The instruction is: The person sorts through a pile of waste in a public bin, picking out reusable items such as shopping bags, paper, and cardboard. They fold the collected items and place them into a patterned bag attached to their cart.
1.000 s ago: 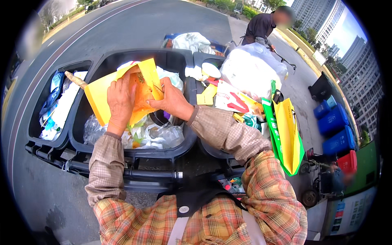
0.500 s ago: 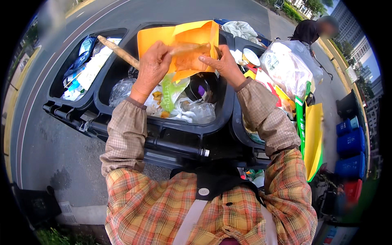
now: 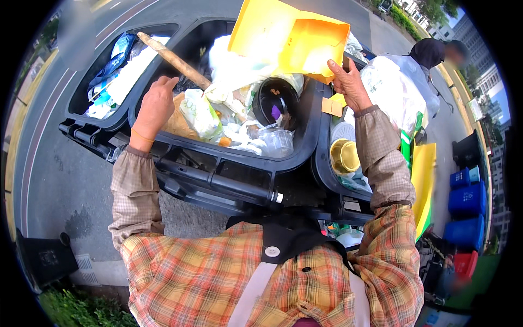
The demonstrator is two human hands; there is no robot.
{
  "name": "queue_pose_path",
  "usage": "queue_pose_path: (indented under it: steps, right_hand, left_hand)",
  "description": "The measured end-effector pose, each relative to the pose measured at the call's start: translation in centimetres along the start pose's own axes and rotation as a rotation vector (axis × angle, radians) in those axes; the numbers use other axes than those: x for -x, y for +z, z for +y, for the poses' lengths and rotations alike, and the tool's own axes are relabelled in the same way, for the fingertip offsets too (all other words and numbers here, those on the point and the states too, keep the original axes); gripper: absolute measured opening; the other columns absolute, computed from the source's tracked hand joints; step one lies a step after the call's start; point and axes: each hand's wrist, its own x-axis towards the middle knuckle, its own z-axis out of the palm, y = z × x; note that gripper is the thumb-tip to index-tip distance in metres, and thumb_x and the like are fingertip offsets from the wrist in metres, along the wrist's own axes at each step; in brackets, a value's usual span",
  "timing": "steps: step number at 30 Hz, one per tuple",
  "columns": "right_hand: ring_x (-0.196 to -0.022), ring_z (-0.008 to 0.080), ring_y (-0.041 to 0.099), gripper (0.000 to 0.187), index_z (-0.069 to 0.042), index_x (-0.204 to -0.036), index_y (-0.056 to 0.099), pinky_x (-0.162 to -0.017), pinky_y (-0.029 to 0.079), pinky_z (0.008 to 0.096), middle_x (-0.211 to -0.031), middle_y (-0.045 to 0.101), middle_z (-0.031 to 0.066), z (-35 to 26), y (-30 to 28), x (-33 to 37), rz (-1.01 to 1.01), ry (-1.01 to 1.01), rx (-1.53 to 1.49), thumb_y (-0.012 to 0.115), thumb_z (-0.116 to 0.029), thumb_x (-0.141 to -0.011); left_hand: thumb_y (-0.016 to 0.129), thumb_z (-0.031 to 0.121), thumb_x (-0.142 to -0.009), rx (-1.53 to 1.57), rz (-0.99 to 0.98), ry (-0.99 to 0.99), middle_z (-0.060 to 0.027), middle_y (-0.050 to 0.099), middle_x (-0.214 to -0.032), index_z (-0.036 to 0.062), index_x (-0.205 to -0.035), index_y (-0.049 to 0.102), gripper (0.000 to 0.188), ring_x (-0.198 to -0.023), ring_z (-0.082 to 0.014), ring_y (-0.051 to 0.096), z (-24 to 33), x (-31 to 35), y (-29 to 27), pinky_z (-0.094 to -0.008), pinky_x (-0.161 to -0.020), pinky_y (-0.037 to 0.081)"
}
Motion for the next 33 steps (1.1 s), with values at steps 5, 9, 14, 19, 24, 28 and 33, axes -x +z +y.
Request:
queue_pose_path:
  steps: [5,9,14,19,24,28,33]
  right_hand:
    - [-0.044,0.0018,0.026,0.039,-0.009,-0.108,0.043,-0.04,0.021,0.017,-0.072,0.045,-0.0051,-1.5,3.0,2.5,-0.251,0.101,-0.257,0.061,-0.034,-0.084]
    - [-0.046,0.001,0.029,0.07,-0.003,-0.122,0.036,-0.041,0.022,0.0161,-0.082,0.051,-0.0012,-1.6,3.8,4.5,-0.316,0.183,-0.219,0.073,-0.037,-0.073]
    - [-0.059,0.0032,0.041,0.064,-0.002,-0.117,0.041,-0.046,0.029,0.0186,-0.088,0.055,0.0016,-0.9,4.6,5.0,-0.176,0.002,0.001,0.073,-0.035,-0.073]
    - [-0.077,0.0095,0.055,0.058,-0.002,-0.116,0.044,-0.06,0.041,0.0201,-0.098,0.058,0.0057,0.2,3.4,4.3,-0.125,-0.048,0.021,0.072,-0.031,-0.075]
    - [-0.075,0.0069,0.055,0.049,-0.002,-0.119,0.048,-0.048,0.037,0.0189,-0.096,0.061,0.0051,-1.5,4.2,6.2,-0.217,-0.064,-0.159,0.066,-0.026,-0.081]
    - [-0.056,0.0029,0.047,0.039,-0.004,-0.113,0.052,-0.042,0.028,0.018,-0.089,0.062,0.0035,1.1,3.1,3.9,-0.25,0.203,-0.235,0.064,-0.023,-0.082]
    - [-0.077,0.0125,0.057,0.048,-0.002,-0.112,0.049,-0.067,0.046,0.0245,-0.096,0.06,0.0071,-1.9,5.0,4.5,-0.143,-0.005,-0.017,0.071,-0.024,-0.075]
  left_hand:
    - [0.053,0.032,-0.089,1.259,-0.37,-0.429,-0.0084,0.058,-0.112,0.0019,-0.118,0.053,0.042,-0.099,-0.016,0.058,4.8,-4.0,2.7,-0.0263,-0.077,0.051]
    - [0.066,0.032,-0.078,2.059,-0.48,-0.466,-0.015,0.057,-0.113,-0.0019,-0.118,0.051,0.055,-0.105,-0.0212,0.057,9.4,-5.9,2.8,-0.0309,-0.087,0.049]
    - [0.067,0.019,-0.079,2.402,-0.56,-0.427,-0.0163,0.055,-0.118,-0.0011,-0.118,0.051,0.047,-0.106,-0.0244,0.057,11.4,-7.0,4.7,-0.0329,-0.086,0.049]
    - [0.063,0.022,-0.082,2.564,-0.588,-0.446,-0.0152,0.051,-0.123,0.0009,-0.125,0.045,0.051,-0.112,-0.0243,0.052,13.5,-7.0,4.6,-0.0361,-0.089,0.047]
    - [0.057,0.024,-0.086,2.532,-0.506,-0.496,-0.0125,0.052,-0.122,0.0045,-0.125,0.046,0.045,-0.111,-0.0222,0.053,13.9,-6.2,5.6,-0.0343,-0.088,0.048]
    - [0.057,0.019,-0.087,2.545,-0.481,-0.5,-0.0125,0.056,-0.118,0.0036,-0.122,0.049,0.039,-0.108,-0.0213,0.055,14.7,-6.2,5.5,-0.0319,-0.085,0.05]
    - [0.058,0.017,-0.087,2.377,-0.372,-0.471,-0.013,0.056,-0.117,-0.0017,-0.12,0.049,0.039,-0.107,-0.0212,0.056,13.5,-5.6,6.2,-0.0314,-0.086,0.049]
